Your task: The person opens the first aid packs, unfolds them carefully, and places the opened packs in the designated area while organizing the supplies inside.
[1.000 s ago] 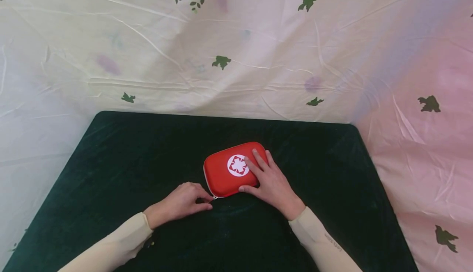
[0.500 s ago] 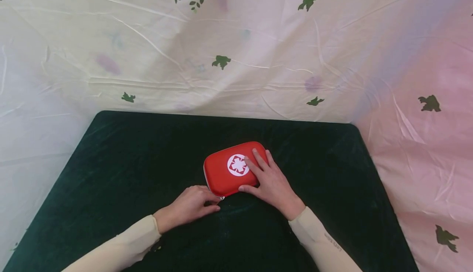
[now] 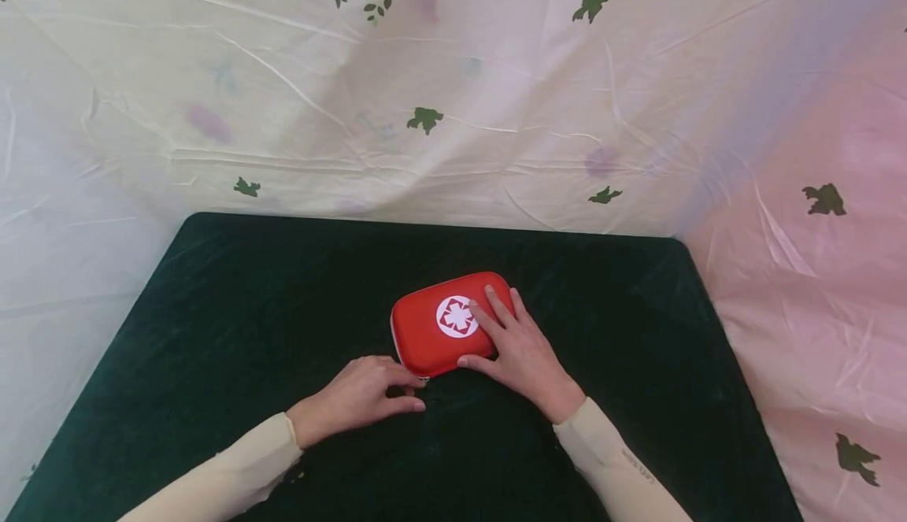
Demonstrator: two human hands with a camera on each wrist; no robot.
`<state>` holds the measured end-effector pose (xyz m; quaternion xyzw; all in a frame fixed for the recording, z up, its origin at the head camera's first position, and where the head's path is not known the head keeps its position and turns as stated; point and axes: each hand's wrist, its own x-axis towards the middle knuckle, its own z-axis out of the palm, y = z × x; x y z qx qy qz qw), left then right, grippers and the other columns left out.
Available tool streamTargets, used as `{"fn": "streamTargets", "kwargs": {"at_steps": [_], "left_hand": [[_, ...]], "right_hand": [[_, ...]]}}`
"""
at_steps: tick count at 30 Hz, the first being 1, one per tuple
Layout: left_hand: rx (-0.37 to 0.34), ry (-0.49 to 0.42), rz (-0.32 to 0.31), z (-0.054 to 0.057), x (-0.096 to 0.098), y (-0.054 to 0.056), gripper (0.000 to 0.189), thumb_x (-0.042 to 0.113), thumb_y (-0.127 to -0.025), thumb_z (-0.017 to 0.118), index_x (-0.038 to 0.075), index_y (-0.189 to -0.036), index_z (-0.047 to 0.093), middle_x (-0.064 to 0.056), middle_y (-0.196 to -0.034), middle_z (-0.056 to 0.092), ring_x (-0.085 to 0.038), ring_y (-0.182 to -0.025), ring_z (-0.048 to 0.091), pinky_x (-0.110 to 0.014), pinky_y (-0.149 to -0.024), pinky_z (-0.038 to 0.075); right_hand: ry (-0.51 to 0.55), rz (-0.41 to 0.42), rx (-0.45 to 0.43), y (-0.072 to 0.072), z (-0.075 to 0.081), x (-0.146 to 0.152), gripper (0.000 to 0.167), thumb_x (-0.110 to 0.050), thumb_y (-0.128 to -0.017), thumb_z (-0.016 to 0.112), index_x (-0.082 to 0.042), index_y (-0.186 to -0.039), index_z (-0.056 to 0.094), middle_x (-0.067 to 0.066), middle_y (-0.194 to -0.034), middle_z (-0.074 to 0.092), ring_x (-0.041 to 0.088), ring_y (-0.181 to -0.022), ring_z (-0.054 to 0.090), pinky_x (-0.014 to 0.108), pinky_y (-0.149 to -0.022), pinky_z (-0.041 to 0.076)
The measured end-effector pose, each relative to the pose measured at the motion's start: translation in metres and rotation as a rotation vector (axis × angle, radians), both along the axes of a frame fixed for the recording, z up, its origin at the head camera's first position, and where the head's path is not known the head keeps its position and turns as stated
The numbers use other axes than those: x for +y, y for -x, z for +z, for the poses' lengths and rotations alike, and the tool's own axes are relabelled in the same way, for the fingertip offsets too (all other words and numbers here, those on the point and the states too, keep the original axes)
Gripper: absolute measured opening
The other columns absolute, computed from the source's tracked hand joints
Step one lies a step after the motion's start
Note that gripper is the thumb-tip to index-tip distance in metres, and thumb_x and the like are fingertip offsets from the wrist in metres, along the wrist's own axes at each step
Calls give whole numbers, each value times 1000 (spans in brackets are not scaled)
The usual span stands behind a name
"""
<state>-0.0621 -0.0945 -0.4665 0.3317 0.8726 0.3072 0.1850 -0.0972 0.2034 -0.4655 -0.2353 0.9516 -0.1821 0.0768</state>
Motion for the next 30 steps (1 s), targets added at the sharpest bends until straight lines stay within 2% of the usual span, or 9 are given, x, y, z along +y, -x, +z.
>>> {"fn": "streamTargets", "kwargs": {"at_steps": [4,10,13,16,20,24,27,30], "left_hand": [[20,-39,69,6,-7,5,26,42,-101,67,23,-112,79,15,-101,75,4,-85,63,-29,-82,54],[127,-106,256,13,-14,18,20,36,-100,70,20,-108,78,12,-96,75,1,-81,63,-34,-83,54],[140,-150,342,13,-15,26,21,32,-98,73,18,-113,76,8,-102,73,-7,-89,65,-39,-88,55],[135,-160,399,9,-15,33,31,35,-98,71,16,-123,71,3,-117,69,-15,-104,64,-44,-97,52],[100,-138,431,4,-12,42,52,46,-99,66,15,-141,60,-4,-142,57,-24,-126,55,-52,-110,45],[46,-125,430,0,-7,49,69,53,-99,62,13,-154,48,-7,-158,44,-29,-141,45,-56,-116,37],[13,-108,416,0,-2,54,76,55,-99,59,12,-158,41,-9,-163,38,-30,-145,42,-56,-117,36],[-12,-85,403,0,1,58,79,57,-99,57,11,-160,37,-10,-165,36,-32,-147,40,-55,-117,36]], "right_hand": [[-1,-3,1,0,0,0,92,-67,-89,68,-27,-164,33,7,-174,14,48,-155,8,63,-109,42],[0,-3,-3,0,0,0,90,-65,-90,70,-26,-163,35,8,-173,15,49,-155,8,63,-110,42],[6,-2,-7,0,0,0,90,-63,-90,71,-26,-163,35,8,-173,14,48,-155,8,64,-110,41],[4,4,-4,0,0,1,90,-64,-90,70,-26,-163,35,7,-174,14,48,-155,8,65,-113,36],[4,9,-15,0,-1,2,91,-65,-89,69,-28,-164,33,6,-174,11,46,-156,5,69,-117,25],[30,-13,-38,-2,0,3,93,-66,-89,70,-29,-165,31,7,-174,9,46,-157,2,72,-118,19],[60,-46,-35,-5,1,5,96,-66,-88,70,-26,-165,29,7,-174,9,47,-156,4,71,-118,20],[90,-86,-29,-7,1,7,99,-67,-89,69,-22,-166,26,8,-174,10,48,-156,7,70,-116,26]]}}
